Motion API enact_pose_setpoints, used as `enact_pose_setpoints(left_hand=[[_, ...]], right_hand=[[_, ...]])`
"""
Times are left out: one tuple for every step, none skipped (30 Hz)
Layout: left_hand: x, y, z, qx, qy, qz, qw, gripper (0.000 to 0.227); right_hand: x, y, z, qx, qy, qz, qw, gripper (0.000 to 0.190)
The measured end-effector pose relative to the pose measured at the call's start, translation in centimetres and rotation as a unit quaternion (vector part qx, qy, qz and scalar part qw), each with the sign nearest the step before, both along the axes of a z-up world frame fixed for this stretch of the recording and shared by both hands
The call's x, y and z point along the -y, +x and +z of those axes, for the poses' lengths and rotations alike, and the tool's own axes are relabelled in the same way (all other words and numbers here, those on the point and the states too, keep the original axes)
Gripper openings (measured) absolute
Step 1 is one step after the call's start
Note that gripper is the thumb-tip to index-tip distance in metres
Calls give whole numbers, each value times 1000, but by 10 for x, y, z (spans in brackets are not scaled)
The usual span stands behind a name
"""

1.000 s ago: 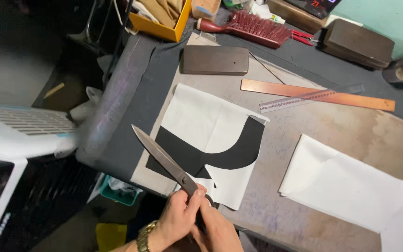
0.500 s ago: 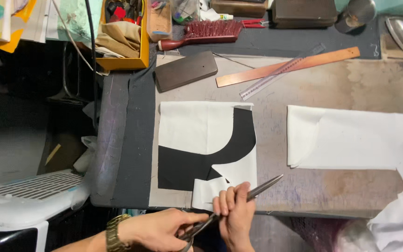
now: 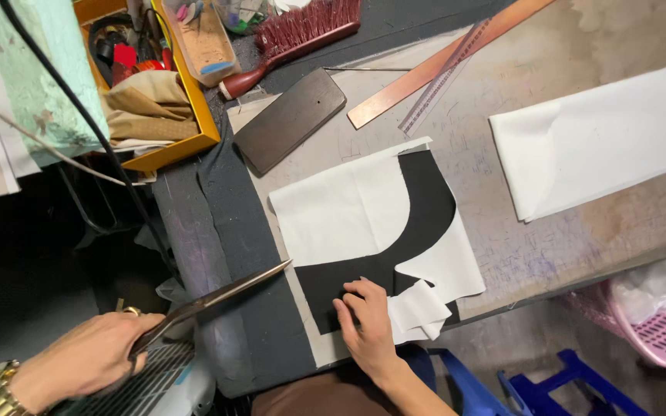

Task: The person cuts a piece of black fabric following a pattern using shears and then overlays it onto a piece of white fabric.

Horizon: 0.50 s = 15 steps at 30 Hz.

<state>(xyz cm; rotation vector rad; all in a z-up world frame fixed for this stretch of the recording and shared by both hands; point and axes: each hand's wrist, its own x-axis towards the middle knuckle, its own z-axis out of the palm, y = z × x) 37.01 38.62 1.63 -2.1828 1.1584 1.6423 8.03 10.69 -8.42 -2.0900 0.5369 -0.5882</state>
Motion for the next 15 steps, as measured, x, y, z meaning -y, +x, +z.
enact_pose_setpoints(left_hand=[[1, 11, 2, 20, 48, -14, 999, 25], [3, 22, 4, 40, 95, -28, 994, 19], [10, 27, 5, 32, 98, -37, 994, 19], [18, 32, 7, 39, 112, -54, 991, 14], [27, 38, 8, 51, 122, -68, 989, 15], [23, 43, 1, 47, 123, -74, 989, 15], [20, 47, -6, 51, 105, -106, 988, 18], [17, 51, -14, 54, 86, -138, 985, 23], [18, 52, -19, 48, 88, -141, 985, 23], [18, 53, -23, 47, 82, -155, 983, 28], [19, 55, -27, 49, 75, -168, 982, 34], [26, 56, -27, 46, 76, -171, 981, 34], [33, 56, -26, 36, 85, -158, 983, 51], [40, 55, -25, 26, 95, -144, 985, 68], [43, 57, -22, 23, 95, -148, 984, 68]], right_hand=[[-4, 5, -5, -2, -48, 21, 999, 7], [-8, 8, -11, -5, -96, 44, 994, 8], [-11, 13, -12, -15, -91, 37, 995, 8], [-14, 17, -12, -22, -120, 42, 992, 9], [-12, 24, -14, -23, -152, 50, 987, 11], [-15, 25, -15, -28, -150, 45, 987, 11], [-15, 25, -17, -37, -165, 47, 984, 11], [-15, 26, -18, -46, -180, 49, 981, 12], [-15, 26, -19, -52, -176, 48, 982, 12], [-16, 26, -19, -49, -187, 45, 980, 12], [-15, 28, -20, -44, -199, 42, 978, 13], [-15, 29, -20, -47, -197, 40, 978, 13], [-15, 29, -20, -47, -205, 40, 977, 11], [-15, 29, -19, -47, -212, 41, 975, 10], [-15, 29, -19, -51, -211, 38, 975, 10]])
